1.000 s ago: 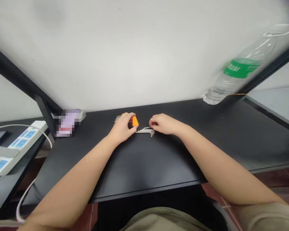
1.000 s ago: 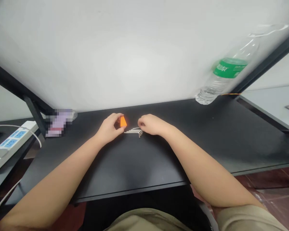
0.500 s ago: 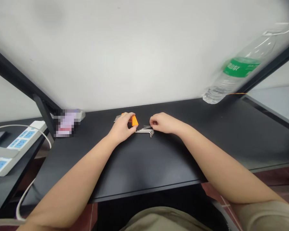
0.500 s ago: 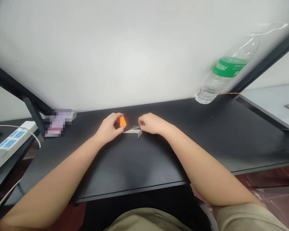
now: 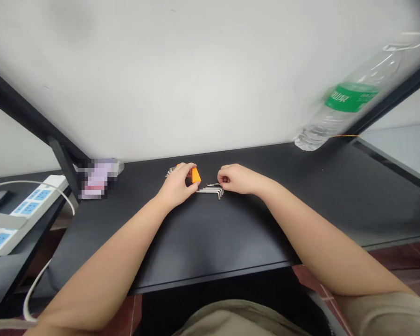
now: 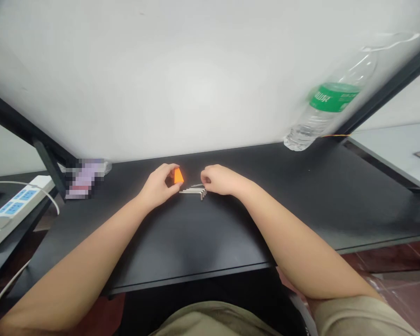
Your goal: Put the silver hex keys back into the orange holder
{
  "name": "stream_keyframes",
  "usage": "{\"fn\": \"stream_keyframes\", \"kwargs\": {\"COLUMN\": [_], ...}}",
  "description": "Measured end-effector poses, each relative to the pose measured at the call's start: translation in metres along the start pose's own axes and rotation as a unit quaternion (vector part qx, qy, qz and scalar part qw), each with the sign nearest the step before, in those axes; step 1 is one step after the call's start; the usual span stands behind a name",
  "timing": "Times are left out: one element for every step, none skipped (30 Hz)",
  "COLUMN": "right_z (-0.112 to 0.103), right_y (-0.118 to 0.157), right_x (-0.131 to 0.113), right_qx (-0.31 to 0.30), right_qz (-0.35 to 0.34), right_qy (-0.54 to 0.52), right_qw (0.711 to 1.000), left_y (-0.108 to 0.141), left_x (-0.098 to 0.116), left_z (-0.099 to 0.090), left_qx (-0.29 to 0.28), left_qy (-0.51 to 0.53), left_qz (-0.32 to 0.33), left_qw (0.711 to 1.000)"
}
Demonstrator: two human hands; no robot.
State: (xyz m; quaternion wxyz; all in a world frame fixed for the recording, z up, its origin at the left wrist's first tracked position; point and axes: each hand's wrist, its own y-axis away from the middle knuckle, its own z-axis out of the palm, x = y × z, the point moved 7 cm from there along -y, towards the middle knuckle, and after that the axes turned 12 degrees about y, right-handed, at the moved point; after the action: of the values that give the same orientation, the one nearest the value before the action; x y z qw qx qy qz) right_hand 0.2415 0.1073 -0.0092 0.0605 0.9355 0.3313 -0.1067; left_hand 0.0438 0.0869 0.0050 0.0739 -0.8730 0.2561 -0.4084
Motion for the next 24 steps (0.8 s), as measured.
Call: {"fn": "stream_keyframes", "kwargs": {"right_z": [-0.001,-0.001,-0.002,-0.002,-0.002,-0.002,-0.003,-0.003,-0.003,-0.003,-0.003,-0.002,-0.003,-0.003,-0.004,-0.004,-0.004,-0.004,-0.003,-0.002,-0.002,-0.002,-0.001,-0.001], "right_y": [0.0,0.001,0.001,0.001,0.001,0.001,0.001,0.001,0.001,0.001,0.0,0.0,0.0,0.0,-0.001,-0.001,-0.001,0.0,0.0,0.0,0.001,0.001,0.002,0.002], "right_x": [-0.001,-0.002,-0.002,-0.002,-0.002,-0.001,-0.001,-0.001,-0.001,0.0,0.0,-0.001,0.0,0.0,0.001,0.002,0.003,0.004,0.005,0.005,0.006,0.007,0.008,0.009], "right_qx": [0.002,0.004,0.004,0.003,0.001,-0.001,-0.003,-0.004,-0.005,-0.004,-0.003,0.0,0.007,0.015,0.022,0.026,0.026,0.02,0.011,-0.002,-0.012,-0.021,-0.028,-0.034], "right_qz": [-0.004,-0.007,-0.009,-0.008,-0.006,-0.002,0.001,0.003,0.004,0.004,0.002,0.001,0.002,0.006,0.01,0.014,0.018,0.02,0.02,0.018,0.017,0.017,0.018,0.02], "right_qy": [0.001,0.001,0.001,0.001,0.002,0.004,0.005,0.007,0.009,0.01,0.011,0.011,0.012,0.013,0.015,0.016,0.017,0.015,0.012,0.008,0.002,-0.004,-0.01,-0.016], "right_qw": [1.0,1.0,1.0,1.0,1.0,1.0,1.0,1.0,1.0,1.0,1.0,1.0,1.0,1.0,1.0,0.999,0.999,0.999,1.0,1.0,1.0,1.0,0.999,0.999], "left_y": [0.0,0.0,0.0,0.0,0.0,0.0,0.0,0.0,0.0,0.0,0.0,0.0,0.0,0.0,0.0,0.0,0.0,0.0,0.0,0.0,0.0,0.0,0.001,0.001], "left_x": [0.0,0.0,0.0,0.0,0.0,0.0,0.0,0.0,0.0,0.0,-0.001,-0.001,0.0,0.0,0.0,0.0,0.0,-0.001,-0.001,-0.001,-0.001,-0.001,-0.001,-0.002], "left_z": [0.0,0.0,0.0,0.0,0.0,0.0,0.0,0.0,0.0,0.0,0.0,0.0,0.0,0.0,0.0,0.0,0.0,0.0,0.0,0.0,0.0,0.0,0.0,0.0], "left_qx": [0.0,0.0,0.0,-0.001,-0.002,-0.002,-0.002,-0.002,-0.002,-0.002,-0.001,-0.001,0.0,-0.001,-0.001,-0.002,-0.002,-0.001,-0.001,-0.001,0.0,0.0,0.001,0.002], "left_qy": [0.0,0.0,0.0,0.0,0.001,0.0,0.0,-0.001,-0.003,-0.003,-0.003,-0.002,-0.001,0.0,0.001,0.001,0.001,0.002,0.002,0.002,0.002,0.002,0.002,0.003], "left_qz": [0.0,-0.002,-0.004,-0.005,-0.006,-0.007,-0.007,-0.008,-0.009,-0.01,-0.009,-0.007,-0.005,-0.003,-0.001,0.0,0.0,0.0,-0.001,-0.001,-0.001,-0.001,-0.001,-0.001], "left_qw": [1.0,1.0,1.0,1.0,1.0,1.0,1.0,1.0,1.0,1.0,1.0,1.0,1.0,1.0,1.0,1.0,1.0,1.0,1.0,1.0,1.0,1.0,1.0,1.0]}}
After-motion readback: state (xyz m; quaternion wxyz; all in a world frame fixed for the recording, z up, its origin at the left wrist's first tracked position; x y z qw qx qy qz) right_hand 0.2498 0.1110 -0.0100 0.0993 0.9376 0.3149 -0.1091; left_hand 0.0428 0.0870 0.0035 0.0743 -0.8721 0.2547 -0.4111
